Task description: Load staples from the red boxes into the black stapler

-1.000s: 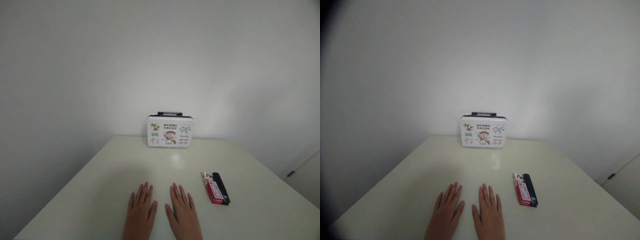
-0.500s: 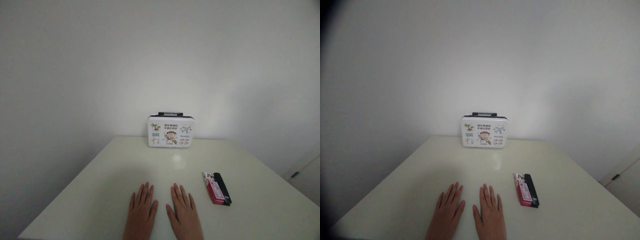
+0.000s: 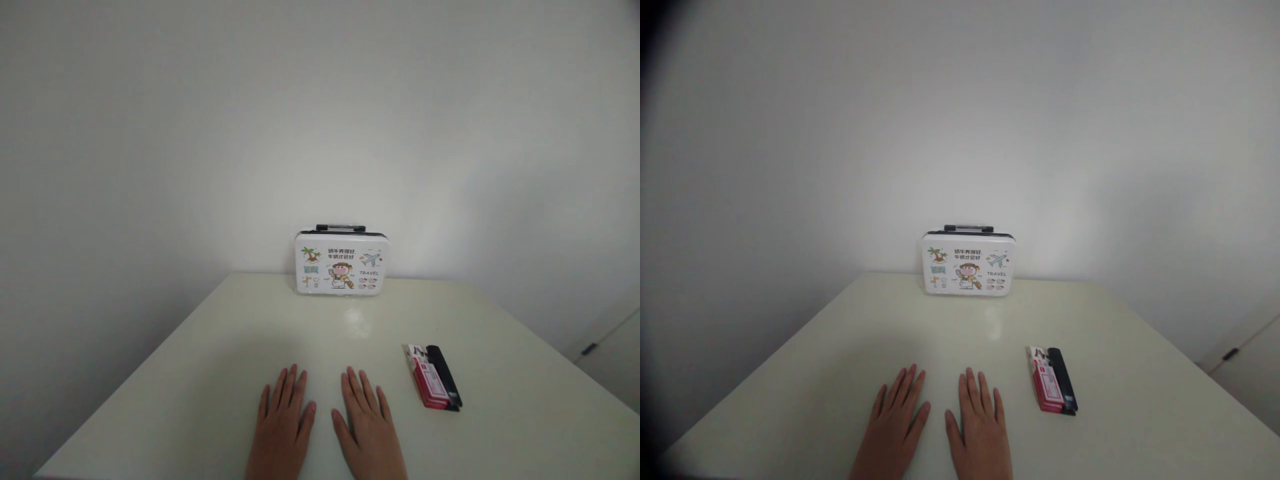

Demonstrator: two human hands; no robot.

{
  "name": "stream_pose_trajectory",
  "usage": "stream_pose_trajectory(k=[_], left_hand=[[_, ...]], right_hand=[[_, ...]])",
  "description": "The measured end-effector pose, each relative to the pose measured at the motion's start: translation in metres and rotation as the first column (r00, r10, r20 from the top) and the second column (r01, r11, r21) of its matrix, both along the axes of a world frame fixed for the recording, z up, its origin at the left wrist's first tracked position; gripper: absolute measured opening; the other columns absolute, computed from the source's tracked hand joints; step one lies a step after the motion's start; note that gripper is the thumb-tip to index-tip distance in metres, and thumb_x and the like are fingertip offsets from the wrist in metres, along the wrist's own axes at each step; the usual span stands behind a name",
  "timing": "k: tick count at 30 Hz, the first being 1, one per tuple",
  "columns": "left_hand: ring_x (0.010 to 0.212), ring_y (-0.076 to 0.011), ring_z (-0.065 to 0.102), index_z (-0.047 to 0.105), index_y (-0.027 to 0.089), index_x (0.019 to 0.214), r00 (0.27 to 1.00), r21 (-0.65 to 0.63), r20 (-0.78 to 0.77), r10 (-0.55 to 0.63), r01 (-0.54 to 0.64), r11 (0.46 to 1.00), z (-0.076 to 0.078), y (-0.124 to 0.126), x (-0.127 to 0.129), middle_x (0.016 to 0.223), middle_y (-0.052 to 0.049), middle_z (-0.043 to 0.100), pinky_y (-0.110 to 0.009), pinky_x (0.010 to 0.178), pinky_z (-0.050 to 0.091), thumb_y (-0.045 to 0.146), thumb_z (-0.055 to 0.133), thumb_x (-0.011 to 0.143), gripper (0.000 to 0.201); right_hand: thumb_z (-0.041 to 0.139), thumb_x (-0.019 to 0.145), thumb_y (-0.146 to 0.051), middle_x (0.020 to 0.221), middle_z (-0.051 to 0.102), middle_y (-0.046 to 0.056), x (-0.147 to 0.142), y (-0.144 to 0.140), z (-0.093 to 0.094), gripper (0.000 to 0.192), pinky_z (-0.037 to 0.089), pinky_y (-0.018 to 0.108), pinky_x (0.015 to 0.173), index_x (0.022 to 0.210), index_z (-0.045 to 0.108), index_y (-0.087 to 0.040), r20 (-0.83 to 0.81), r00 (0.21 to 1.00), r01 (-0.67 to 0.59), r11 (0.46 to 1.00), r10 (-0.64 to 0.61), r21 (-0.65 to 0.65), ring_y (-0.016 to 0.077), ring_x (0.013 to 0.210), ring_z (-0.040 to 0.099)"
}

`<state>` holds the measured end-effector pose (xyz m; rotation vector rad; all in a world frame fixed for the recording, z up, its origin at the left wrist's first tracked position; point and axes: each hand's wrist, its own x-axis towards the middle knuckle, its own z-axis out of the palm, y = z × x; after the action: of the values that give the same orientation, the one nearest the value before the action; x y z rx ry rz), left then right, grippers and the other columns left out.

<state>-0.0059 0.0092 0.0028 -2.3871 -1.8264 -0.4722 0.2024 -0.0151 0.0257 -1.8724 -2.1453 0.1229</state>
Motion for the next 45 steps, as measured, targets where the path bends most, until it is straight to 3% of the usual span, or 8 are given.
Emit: stream_pose_trajectory(k=[45], left_hand=[[0.155,-0.0272,0.023,0.03,0.031,0.159,1.0,-0.041,0.009,-0.001,0.002,0.999,0.0066,-0.0025,0.001,0.167,-0.001,0.023,-0.059,0.123,0.026,0.049,0.034,0.104,0.057]], right_hand=[[0.028,0.104,-0.058,0.166,0.017,-0.003,0.0001,-0.0014,0.0023,0.063,0.023,0.059,0.125,0.16,0.022,-0.03,-0.02,1.0,-0.001,1.0,0.001,-0.011,0.0283,0.155,0.015]])
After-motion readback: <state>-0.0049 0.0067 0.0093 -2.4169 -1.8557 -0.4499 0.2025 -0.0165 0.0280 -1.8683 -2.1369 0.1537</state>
